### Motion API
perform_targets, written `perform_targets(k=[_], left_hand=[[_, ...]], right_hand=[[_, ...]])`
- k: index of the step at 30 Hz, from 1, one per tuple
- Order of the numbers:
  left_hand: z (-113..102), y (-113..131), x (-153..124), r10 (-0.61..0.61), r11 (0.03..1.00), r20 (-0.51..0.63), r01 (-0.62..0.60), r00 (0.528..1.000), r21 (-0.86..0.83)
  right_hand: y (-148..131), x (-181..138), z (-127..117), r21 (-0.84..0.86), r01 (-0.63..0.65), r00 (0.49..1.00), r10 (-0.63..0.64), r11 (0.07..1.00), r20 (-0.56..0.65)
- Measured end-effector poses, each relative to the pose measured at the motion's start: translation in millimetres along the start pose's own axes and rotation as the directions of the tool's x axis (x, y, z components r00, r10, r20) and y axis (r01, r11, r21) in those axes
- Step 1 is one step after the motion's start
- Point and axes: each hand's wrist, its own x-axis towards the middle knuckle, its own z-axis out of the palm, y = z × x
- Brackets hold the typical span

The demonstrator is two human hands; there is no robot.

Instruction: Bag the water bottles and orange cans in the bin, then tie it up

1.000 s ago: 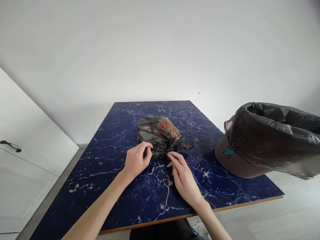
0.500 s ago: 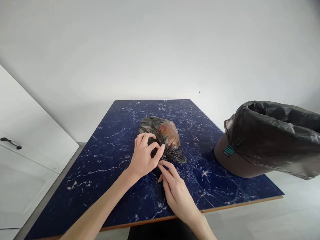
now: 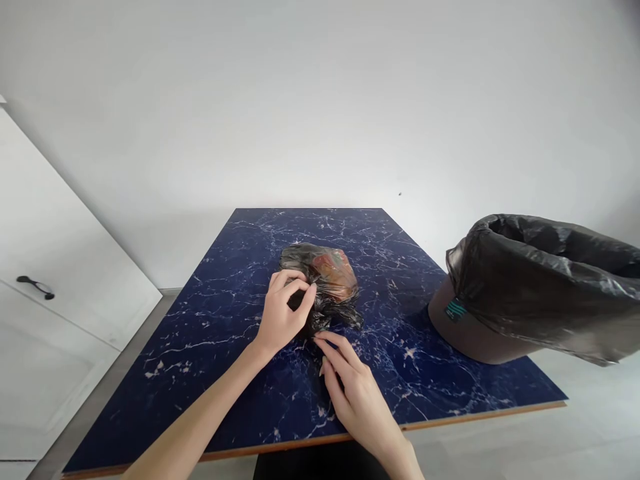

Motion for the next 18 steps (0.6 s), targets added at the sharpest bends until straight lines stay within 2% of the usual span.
perform_targets(k=[5, 9, 14, 18], left_hand=[[-10, -1, 3, -0.105, 0.989, -0.082, 0.096, 0.991, -0.113], [-15, -9, 5, -0.215, 0.962, -0.143, 0.184, 0.966, -0.202], [-19, -28, 7, -0.383, 0.897, -0.221, 0.303, 0.897, -0.323], [-25, -41, 11, -0.51, 0.808, -0.216, 0.377, 0.833, -0.454]], right_hand=[[-3, -1, -1, 0.027, -0.06, 0.998, 0.06, 0.998, 0.03], [-4, -1, -2, 0.074, -0.118, 0.991, 0.112, 0.99, 0.076], [-5, 0, -4, 0.154, -0.12, 0.99, 0.108, 0.981, 0.086], [-3, -1, -3, 0.171, -0.098, 0.995, 0.093, 0.98, 0.04]])
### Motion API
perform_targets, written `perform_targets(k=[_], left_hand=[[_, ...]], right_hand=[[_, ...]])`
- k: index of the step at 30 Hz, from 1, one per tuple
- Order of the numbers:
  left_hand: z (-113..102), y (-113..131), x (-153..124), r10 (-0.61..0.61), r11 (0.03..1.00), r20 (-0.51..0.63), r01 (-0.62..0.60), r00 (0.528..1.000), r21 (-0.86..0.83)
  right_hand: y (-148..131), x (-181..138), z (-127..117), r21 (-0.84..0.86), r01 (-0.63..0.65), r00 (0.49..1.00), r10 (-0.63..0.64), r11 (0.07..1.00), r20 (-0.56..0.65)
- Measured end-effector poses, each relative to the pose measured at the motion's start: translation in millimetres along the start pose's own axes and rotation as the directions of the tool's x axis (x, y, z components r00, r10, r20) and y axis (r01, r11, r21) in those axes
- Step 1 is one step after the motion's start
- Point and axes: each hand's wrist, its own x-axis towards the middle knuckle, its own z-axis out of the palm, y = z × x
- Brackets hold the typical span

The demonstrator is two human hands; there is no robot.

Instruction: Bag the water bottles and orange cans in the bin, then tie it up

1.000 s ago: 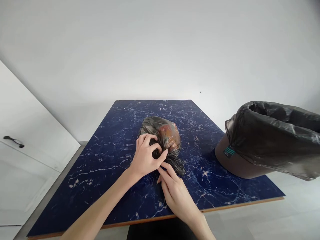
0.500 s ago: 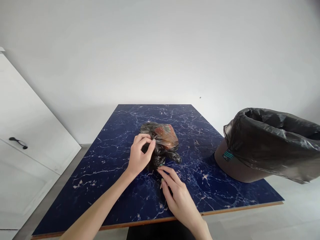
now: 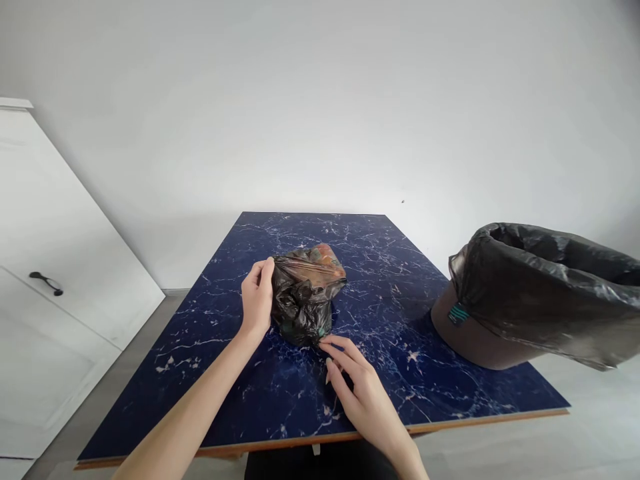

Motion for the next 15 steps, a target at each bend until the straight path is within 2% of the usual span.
perform_targets(k=[4, 8, 11, 15], left_hand=[[-7, -3, 13, -0.113, 0.99, 0.042, 0.116, 0.993, -0.077], [-8, -2, 18, -0.156, 0.982, 0.118, 0.168, 0.981, -0.091], [-6, 5, 13, -0.125, 0.989, 0.161, 0.136, 0.979, -0.056], [-4, 21, 2, -0.043, 0.999, 0.196, 0.037, 0.98, 0.034]], right_hand=[[7, 0, 2, 0.086, -0.068, 0.997, 0.072, 0.994, -0.038], [14, 1, 3, 0.165, -0.103, 0.983, 0.126, 0.981, -0.135], [12, 7, 3, 0.19, -0.092, 0.952, 0.142, 0.977, -0.271], [-7, 26, 2, 0.211, -0.109, 0.893, 0.189, 0.971, -0.408]])
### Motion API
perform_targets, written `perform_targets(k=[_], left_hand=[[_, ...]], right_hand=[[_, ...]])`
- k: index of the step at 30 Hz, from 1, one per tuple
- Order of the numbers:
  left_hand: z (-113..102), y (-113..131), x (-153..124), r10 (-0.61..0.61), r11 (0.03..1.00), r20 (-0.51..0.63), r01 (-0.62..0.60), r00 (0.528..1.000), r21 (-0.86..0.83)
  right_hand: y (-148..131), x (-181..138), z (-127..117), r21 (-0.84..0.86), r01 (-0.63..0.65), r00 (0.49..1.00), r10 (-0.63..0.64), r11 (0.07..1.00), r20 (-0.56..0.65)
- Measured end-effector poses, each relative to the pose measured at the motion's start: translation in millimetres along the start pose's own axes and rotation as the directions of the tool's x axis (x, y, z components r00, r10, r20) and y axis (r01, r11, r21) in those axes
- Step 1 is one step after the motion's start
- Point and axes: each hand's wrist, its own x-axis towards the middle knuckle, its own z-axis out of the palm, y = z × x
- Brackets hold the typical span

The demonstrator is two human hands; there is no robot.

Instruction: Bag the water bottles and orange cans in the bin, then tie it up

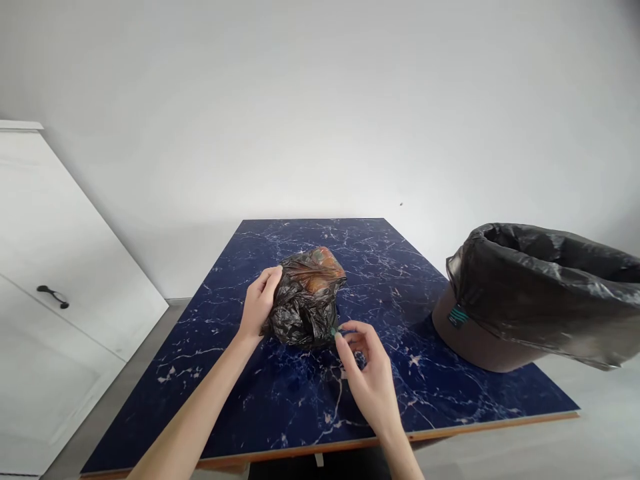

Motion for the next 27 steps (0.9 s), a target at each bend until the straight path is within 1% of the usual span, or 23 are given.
perform_targets(k=[2, 3, 5, 7, 8, 9, 10, 11, 12, 13, 14, 15, 18, 21, 23, 25, 27], left_hand=[[0, 11, -10, 0.043, 0.997, -0.019, -0.042, 0.999, 0.07], [-1, 17, -17, 0.073, 0.992, -0.051, -0.067, 0.996, 0.11], [-2, 31, -34, 0.164, 0.972, -0.162, -0.132, 0.973, 0.194], [-3, 44, -55, 0.314, 0.928, -0.275, -0.232, 0.909, 0.292], [-2, 50, -66, 0.416, 0.882, -0.28, -0.31, 0.865, 0.355], [-1, 55, -77, 0.532, 0.801, -0.204, -0.41, 0.822, 0.437], [1, 58, -87, 0.604, 0.717, -0.073, -0.5, 0.794, 0.485], [4, 59, -96, 0.623, 0.645, 0.082, -0.57, 0.778, 0.509], [8, 60, -103, 0.608, 0.583, 0.223, -0.619, 0.762, 0.526], [12, 58, -109, 0.572, 0.543, 0.326, -0.645, 0.753, 0.538], [16, 56, -114, 0.538, 0.509, 0.382, -0.651, 0.752, 0.563], [20, 53, -118, 0.516, 0.476, 0.404, -0.645, 0.756, 0.598], [27, 42, -126, 0.471, 0.419, 0.402, -0.6, 0.785, 0.682], [27, 39, -131, 0.378, 0.42, 0.436, -0.571, 0.817, 0.706], [26, 42, -135, 0.33, 0.44, 0.466, -0.57, 0.821, 0.693], [26, 50, -139, 0.335, 0.453, 0.467, -0.574, 0.818, 0.682], [29, 58, -140, 0.404, 0.458, 0.435, -0.589, 0.805, 0.665]], right_hand=[[-12, 9, 7, -0.009, -0.006, 1.0, 0.006, 1.0, -0.028], [-17, 13, 10, -0.023, -0.006, 1.0, 0.005, 1.0, -0.031], [-24, 19, 15, -0.058, -0.015, 1.0, 0.015, 0.998, -0.006], [-26, 21, 19, -0.073, -0.044, 0.998, 0.047, 0.996, 0.032], [-25, 20, 20, -0.066, -0.06, 0.997, 0.063, 0.996, 0.042], [-24, 19, 19, -0.05, -0.071, 0.997, 0.073, 0.996, 0.039], [-22, 17, 18, -0.025, -0.076, 0.997, 0.077, 0.997, 0.021], [-21, 15, 16, 0.004, -0.077, 0.997, 0.077, 0.997, -0.004], [-19, 12, 13, 0.033, -0.075, 0.997, 0.076, 0.997, -0.034], [-18, 11, 8, 0.057, -0.073, 0.995, 0.076, 0.996, -0.063], [-17, 9, 4, 0.072, -0.07, 0.994, 0.076, 0.995, -0.083], [-17, 8, -2, 0.077, -0.069, 0.992, 0.076, 0.995, -0.098], [-20, 4, -16, 0.069, -0.056, 0.991, 0.064, 0.996, -0.114], [-27, 1, -24, 0.084, -0.05, 0.991, 0.06, 0.995, -0.12], [-31, -2, -27, 0.094, -0.05, 0.994, 0.059, 0.994, -0.089], [-33, -4, -30, 0.1, -0.047, 0.997, 0.052, 0.994, -0.049], [-35, -5, -32, 0.108, -0.037, 0.999, 0.04, 0.993, -0.026]])
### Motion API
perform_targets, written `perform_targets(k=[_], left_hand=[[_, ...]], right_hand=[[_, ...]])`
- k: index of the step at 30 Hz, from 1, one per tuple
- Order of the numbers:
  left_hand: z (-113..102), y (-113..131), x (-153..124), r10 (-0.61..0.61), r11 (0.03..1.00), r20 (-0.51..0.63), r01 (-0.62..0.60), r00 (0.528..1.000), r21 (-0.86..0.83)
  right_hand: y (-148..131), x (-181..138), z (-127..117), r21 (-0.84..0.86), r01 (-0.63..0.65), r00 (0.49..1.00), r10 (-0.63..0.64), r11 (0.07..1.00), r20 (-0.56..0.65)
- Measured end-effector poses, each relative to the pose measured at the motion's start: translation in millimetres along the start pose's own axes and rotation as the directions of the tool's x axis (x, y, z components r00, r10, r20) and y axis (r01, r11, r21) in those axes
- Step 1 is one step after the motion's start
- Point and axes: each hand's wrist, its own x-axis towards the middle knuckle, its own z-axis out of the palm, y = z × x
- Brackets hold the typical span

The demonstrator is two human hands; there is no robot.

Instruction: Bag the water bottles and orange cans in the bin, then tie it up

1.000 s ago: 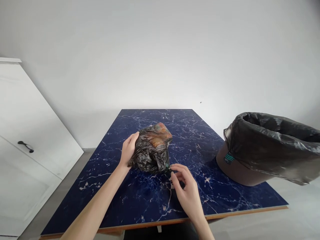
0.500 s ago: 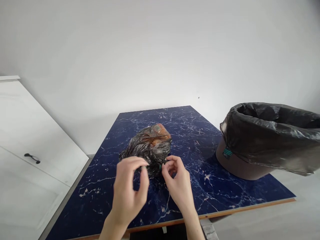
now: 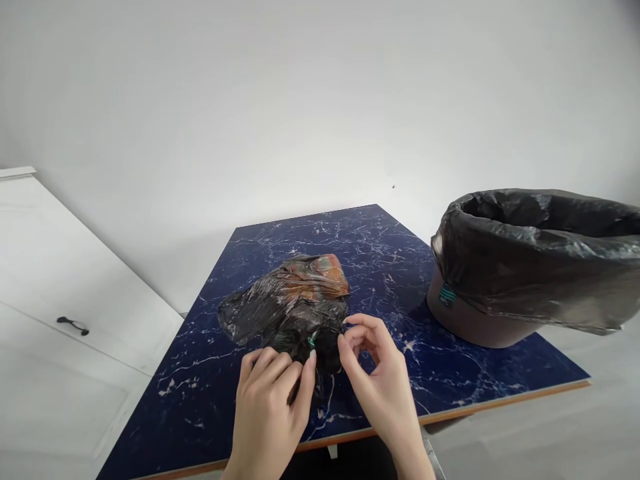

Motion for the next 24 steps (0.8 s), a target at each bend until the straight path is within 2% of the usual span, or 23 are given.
perform_targets(k=[3, 7, 12, 15, 18, 24], left_hand=[[-2, 8, 7, 0.057, 0.996, -0.062, -0.061, 0.996, -0.068], [3, 10, 12, 0.058, 0.986, 0.046, -0.051, 0.997, -0.157], [2, -1, 7, -0.005, 1.0, 0.129, 0.007, 0.992, -0.014], [-4, -15, -1, -0.096, 0.992, 0.16, 0.082, 0.982, 0.091], [-9, -29, -12, -0.191, 0.971, 0.195, 0.156, 0.962, 0.182], [-20, -54, -30, -0.409, 0.89, 0.255, 0.321, 0.876, 0.324]], right_hand=[[-3, -2, -4, 0.015, 0.023, 1.0, -0.023, 1.0, 0.012], [-8, -4, -9, 0.015, 0.024, 1.0, -0.024, 1.0, 0.02], [-12, -5, -16, 0.005, 0.007, 0.998, -0.008, 1.0, 0.061], [-15, -7, -19, -0.034, -0.016, 0.984, 0.021, 0.999, 0.177], [-22, -9, -20, -0.085, -0.033, 0.939, 0.06, 0.996, 0.34], [-34, -14, -8, -0.138, 0.019, 0.851, 0.056, 0.99, 0.522]])
